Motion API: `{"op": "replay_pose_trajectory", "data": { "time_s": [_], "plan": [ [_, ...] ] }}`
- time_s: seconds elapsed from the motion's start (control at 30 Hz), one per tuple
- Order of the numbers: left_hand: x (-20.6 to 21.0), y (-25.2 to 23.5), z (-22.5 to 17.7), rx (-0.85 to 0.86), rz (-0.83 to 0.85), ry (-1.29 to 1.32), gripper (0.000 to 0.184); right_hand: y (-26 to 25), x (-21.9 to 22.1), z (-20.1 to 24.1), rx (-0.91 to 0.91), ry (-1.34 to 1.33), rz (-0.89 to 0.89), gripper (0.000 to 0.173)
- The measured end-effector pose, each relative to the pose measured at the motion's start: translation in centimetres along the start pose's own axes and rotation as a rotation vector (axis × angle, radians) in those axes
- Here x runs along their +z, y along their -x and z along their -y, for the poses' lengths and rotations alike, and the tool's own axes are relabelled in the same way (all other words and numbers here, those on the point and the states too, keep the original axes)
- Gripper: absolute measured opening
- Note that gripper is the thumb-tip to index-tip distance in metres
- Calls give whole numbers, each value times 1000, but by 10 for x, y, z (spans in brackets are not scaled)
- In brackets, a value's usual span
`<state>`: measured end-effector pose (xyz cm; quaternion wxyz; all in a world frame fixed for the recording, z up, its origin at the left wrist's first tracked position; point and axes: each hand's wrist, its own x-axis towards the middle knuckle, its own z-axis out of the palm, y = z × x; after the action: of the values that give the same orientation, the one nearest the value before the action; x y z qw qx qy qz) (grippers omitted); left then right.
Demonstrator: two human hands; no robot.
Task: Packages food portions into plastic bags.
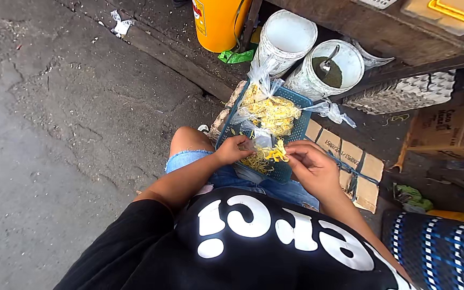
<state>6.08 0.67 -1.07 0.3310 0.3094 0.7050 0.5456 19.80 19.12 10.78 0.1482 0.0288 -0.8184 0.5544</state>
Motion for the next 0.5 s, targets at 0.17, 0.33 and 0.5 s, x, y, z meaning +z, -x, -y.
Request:
{"op": "replay_pose_trajectory", "data": {
  "time_s": [0.17,0.33,0.5],
  "plan": [
    [1,1,1,47,8,-52,31,-15,8,5,283,-68,-27,15],
    [3,1,3,52,-6,-93,37,-21,21,7,355,-71,-58,16],
    [2,3,0,36,-52,6,26,-12,26,-10,219,214,-44,17]
  ]
}}
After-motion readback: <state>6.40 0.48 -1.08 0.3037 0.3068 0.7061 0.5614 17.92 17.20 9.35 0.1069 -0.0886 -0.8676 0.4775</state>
